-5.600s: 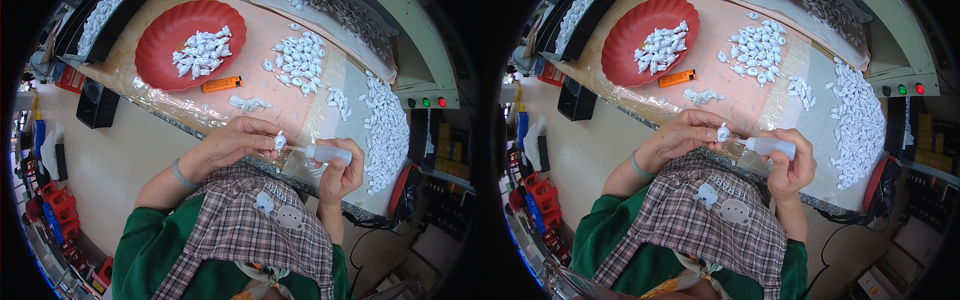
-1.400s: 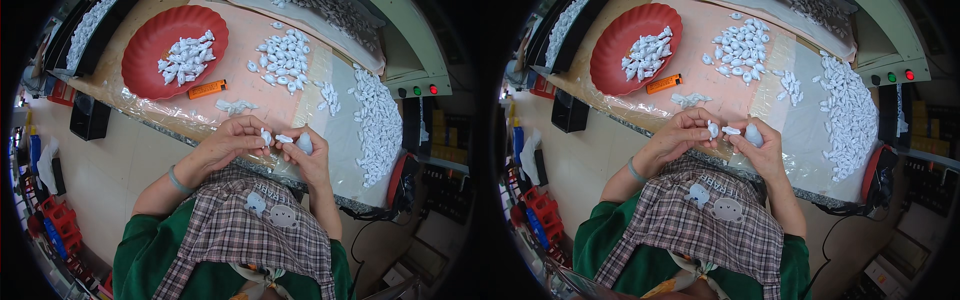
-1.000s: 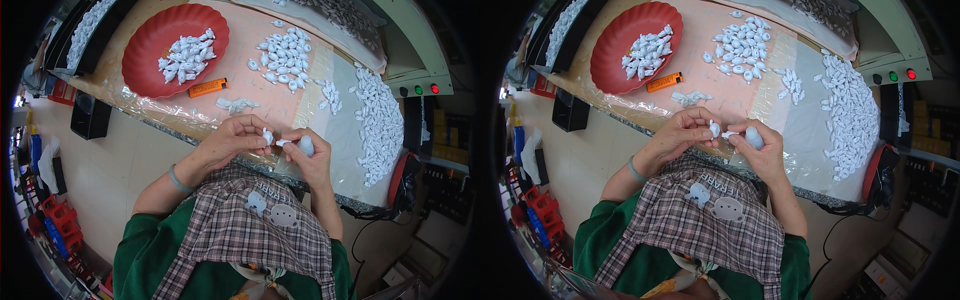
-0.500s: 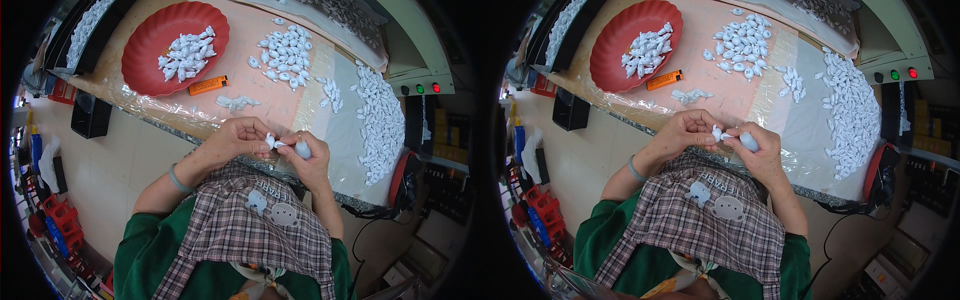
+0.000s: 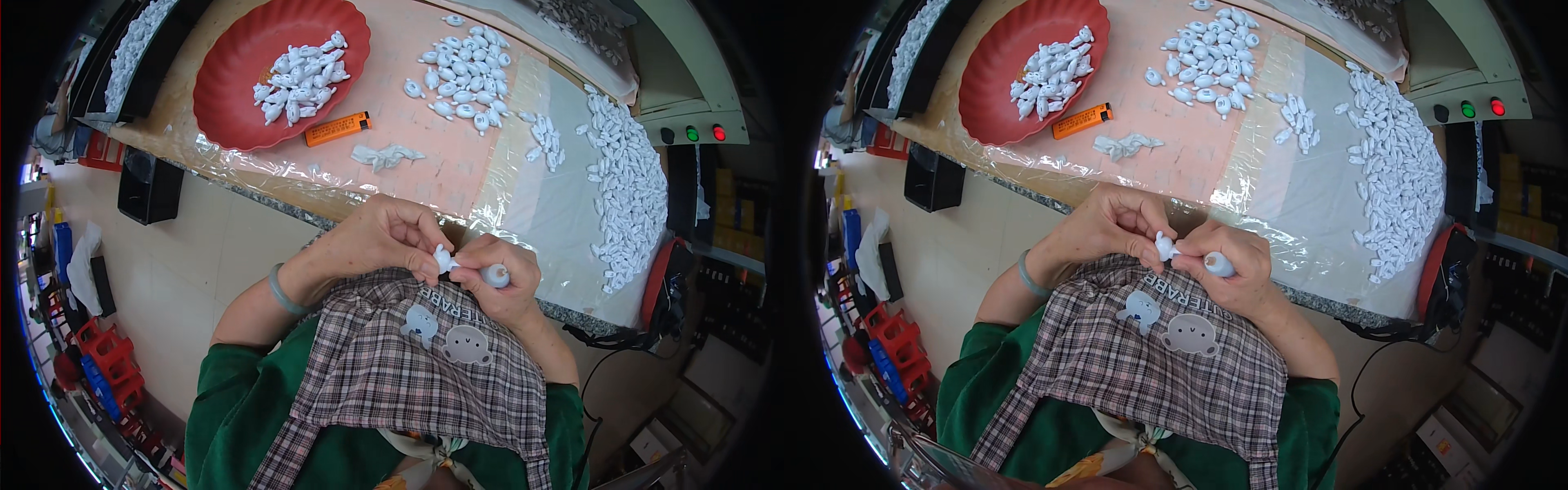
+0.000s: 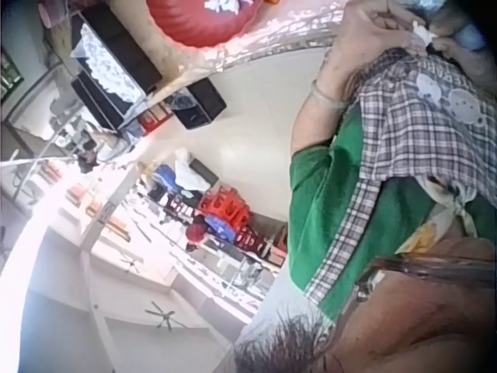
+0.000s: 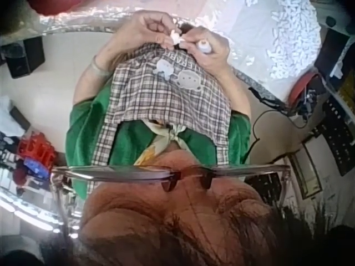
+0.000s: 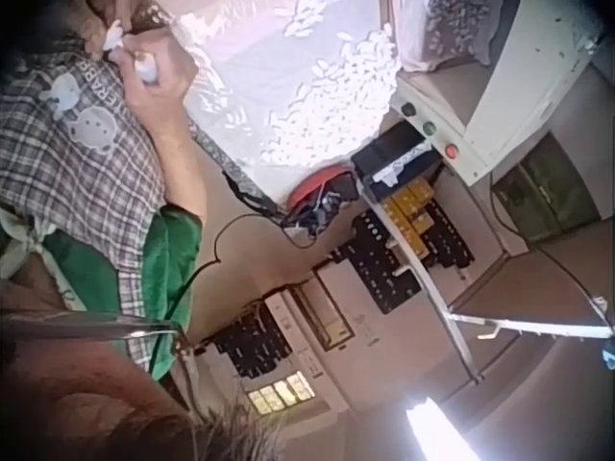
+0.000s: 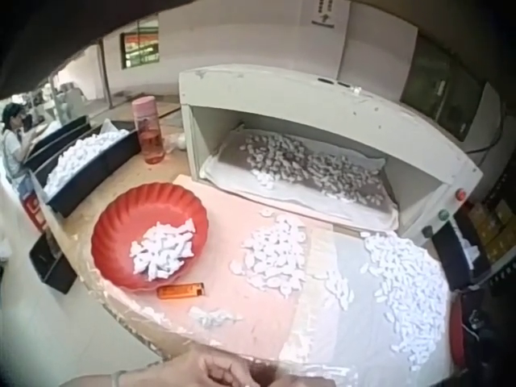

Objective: Assembling small white plastic components by applying glue from a bottle and joining pieces together at a factory workbench.

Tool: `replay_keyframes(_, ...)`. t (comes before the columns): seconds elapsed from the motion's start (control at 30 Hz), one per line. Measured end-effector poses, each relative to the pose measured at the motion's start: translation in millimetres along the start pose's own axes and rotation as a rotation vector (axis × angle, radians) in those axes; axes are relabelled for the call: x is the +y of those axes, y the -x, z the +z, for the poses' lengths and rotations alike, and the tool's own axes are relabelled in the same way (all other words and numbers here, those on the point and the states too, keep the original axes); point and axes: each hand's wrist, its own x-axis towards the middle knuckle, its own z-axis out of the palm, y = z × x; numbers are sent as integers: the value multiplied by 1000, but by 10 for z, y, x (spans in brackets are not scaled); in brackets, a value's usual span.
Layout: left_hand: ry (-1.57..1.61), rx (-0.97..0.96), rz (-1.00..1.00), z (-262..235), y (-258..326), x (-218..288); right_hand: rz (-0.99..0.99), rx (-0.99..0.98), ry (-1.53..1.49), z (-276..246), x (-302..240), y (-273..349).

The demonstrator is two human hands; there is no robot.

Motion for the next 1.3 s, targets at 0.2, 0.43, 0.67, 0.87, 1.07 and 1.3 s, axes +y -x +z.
replay_keyframes(0.2,55,-5,-93,-13,8,-40,3,-1,10,28,1,98)
replay_keyframes(0.43,79,-14,-138,-9,29,-80,-27,-21,-21,53,1,142)
replay_keyframes(0.67,63,-15,-171,-3,12,-54,-29,-11,-14,65,12,167)
replay_keyframes(0.87,51,-20,-171,-21,-3,-58,-14,5,-1,83,38,195)
replay_keyframes(1.07,44,-27,-179,-32,-12,-47,-24,8,8,89,43,197)
replay_keyframes(1.3,21,-41,-177,-60,-30,-56,-22,18,1,102,63,202)
